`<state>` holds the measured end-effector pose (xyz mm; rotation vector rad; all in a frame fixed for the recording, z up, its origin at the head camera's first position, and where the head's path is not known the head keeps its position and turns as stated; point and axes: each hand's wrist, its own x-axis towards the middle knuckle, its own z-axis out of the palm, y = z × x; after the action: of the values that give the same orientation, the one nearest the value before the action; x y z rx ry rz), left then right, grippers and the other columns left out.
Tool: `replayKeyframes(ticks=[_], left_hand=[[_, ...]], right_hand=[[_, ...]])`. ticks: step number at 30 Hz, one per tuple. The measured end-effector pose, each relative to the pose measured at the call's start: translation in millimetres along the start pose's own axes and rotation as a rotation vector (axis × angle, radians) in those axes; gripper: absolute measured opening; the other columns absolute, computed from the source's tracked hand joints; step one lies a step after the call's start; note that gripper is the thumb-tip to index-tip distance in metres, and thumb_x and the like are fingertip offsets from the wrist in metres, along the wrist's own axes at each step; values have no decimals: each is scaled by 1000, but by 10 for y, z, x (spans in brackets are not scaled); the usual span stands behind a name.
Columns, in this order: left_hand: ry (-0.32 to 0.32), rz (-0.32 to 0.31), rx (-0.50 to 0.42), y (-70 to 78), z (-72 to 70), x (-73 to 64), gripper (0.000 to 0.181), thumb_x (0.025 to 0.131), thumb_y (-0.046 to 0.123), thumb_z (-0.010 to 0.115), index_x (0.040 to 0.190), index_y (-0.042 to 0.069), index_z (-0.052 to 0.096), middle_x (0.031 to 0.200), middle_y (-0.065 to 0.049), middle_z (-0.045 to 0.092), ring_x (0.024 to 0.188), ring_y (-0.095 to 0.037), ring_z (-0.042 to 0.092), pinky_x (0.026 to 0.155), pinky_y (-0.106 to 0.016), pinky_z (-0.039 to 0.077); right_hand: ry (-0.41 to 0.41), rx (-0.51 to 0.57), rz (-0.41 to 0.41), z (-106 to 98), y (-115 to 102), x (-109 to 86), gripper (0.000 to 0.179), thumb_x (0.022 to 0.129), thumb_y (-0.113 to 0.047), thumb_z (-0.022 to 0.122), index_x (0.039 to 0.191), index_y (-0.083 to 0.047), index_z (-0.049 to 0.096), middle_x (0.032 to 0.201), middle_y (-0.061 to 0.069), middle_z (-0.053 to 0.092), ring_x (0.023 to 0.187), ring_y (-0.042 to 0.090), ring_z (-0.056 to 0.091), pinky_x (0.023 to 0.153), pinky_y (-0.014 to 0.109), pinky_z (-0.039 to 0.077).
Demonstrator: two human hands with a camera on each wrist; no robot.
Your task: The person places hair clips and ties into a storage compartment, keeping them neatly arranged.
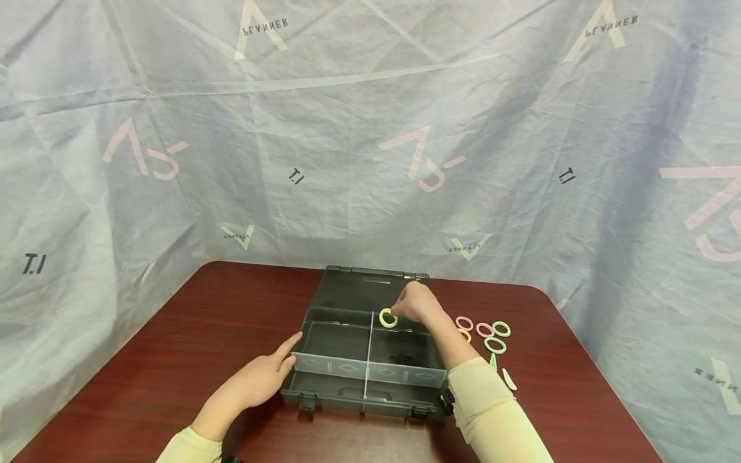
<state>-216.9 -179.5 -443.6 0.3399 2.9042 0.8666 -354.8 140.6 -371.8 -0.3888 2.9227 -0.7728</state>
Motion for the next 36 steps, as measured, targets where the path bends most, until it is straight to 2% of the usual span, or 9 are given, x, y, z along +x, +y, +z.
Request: replayKeyframes(ticks=[6, 13, 21, 29, 36], left_hand=[[-4, 2, 0, 16, -18, -9, 54, 111, 31, 41, 161, 16, 27, 54, -1, 45, 42, -14, 34, 50, -35, 36], [-9, 1, -4, 24, -17, 2, 54, 111, 31, 40, 162, 16, 26, 54, -1, 46, 42, -15, 35, 51, -35, 37], [-11, -4, -9, 15, -3, 4, 55, 111, 32, 41, 162, 17, 26, 54, -1, 46, 42, -15, 35, 52, -35, 37], [-8, 0, -13, 33, -19, -20, 54, 111, 31, 41, 161, 16, 27, 55, -2, 47, 43, -16, 38, 53, -37, 39], [-1, 13, -12, 30, -24, -26, 54, 111, 30, 41, 161, 14, 27, 54, -2, 47, 43, -15, 36, 52, -36, 37]], right_hand=[[-4, -20, -18, 76, -105, 80, 8, 81, -11, 76, 76, -5, 79, 87, 5, 75, 72, 16, 59, 71, 37, 53], [-5, -32, -17, 165, -209, 129, 8, 80, -9, 76, 74, -5, 77, 77, 2, 72, 64, 15, 56, 63, 34, 50], [-4, -28, -39, 264, -347, 179, 8, 81, -9, 78, 74, -7, 77, 75, 1, 71, 70, 17, 62, 70, 38, 55], [-7, -44, -74, 354, -403, 229, 13, 80, -8, 77, 68, -6, 76, 74, 7, 73, 58, 14, 52, 61, 32, 49], [-10, -19, -71, 385, -452, 269, 11, 81, -11, 83, 73, -6, 78, 76, 0, 72, 69, 17, 62, 66, 36, 54]])
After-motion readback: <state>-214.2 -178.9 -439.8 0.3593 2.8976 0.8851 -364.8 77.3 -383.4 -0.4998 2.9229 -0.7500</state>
